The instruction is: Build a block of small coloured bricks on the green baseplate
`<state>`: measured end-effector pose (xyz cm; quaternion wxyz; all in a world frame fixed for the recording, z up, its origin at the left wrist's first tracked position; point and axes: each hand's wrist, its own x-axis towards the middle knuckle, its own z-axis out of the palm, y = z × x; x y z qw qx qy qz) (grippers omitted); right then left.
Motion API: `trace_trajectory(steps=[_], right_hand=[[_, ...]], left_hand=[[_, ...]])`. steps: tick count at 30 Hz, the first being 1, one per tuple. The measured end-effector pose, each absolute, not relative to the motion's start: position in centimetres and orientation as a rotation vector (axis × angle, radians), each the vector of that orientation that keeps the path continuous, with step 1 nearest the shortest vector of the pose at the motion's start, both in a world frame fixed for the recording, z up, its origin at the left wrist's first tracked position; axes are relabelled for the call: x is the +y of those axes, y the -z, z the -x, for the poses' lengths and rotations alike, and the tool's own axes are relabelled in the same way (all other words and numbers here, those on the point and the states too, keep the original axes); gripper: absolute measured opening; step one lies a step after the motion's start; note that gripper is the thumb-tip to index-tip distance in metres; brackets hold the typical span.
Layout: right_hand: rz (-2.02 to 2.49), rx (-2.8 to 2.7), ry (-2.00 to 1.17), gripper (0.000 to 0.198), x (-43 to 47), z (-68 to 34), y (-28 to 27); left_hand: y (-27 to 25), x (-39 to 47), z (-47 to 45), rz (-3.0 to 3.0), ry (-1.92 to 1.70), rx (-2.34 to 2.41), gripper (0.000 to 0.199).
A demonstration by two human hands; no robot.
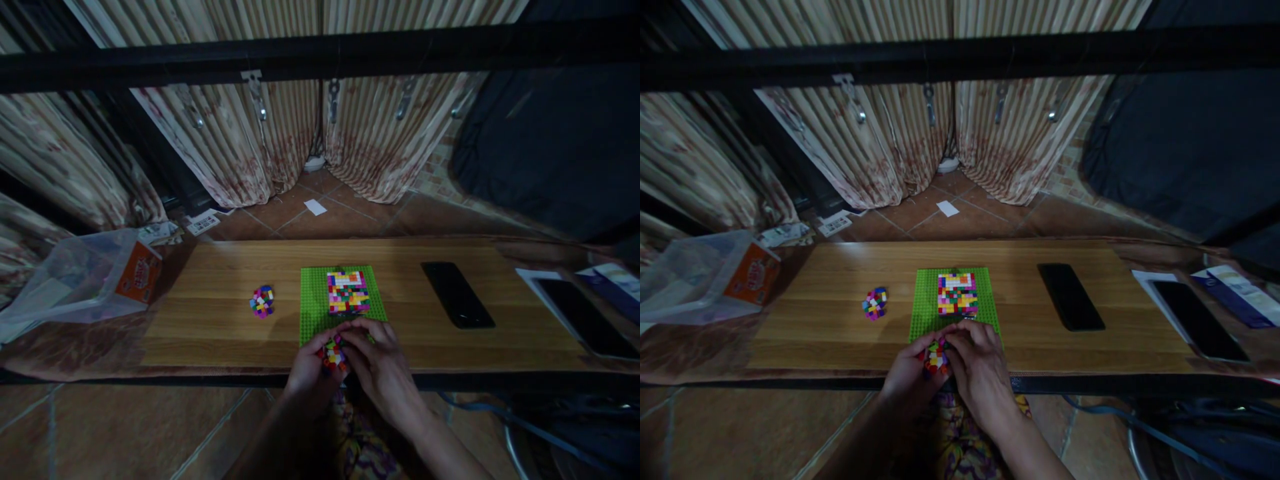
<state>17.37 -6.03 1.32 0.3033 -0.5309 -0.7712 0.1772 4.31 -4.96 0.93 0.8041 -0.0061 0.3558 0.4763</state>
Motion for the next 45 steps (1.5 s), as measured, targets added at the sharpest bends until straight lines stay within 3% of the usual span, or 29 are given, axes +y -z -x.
trace_trajectory(steps=[9,16,22,28,35,45], right_hand=[[1.408,-1.866,-0.549,0.016,-6.0,-18.3,-0.6],[1.431,-1.591,-0.348,0.016,-2.4,-20.5,0.2],[1.374,-1.587,-0.363,0.015,-0.5,-20.4,1.6],[1.373,-1.484,-0.488,0.013,-0.2,-20.1,1.9],[1.287,-1.072,-0.845,0.01,0.1,-18.8,2.3],[1.204,-0.829,-0.999,0.007,0.2,-17.8,2.0]], left_hand=[[-0.3,-5.2,-4.5,0.1,-0.973,0.749,0.021],[-0.3,-6.1,-4.4,-0.015,-0.842,0.891,0.022],[-0.1,-6.3,-4.1,-0.047,-0.803,0.885,0.025],[0.7,-6.2,-3.9,-0.094,-0.796,0.9,0.024],[0.5,-6.2,-4.0,-0.088,-0.797,0.892,0.025],[0.9,-6.0,-3.8,-0.097,-0.811,0.895,0.026]])
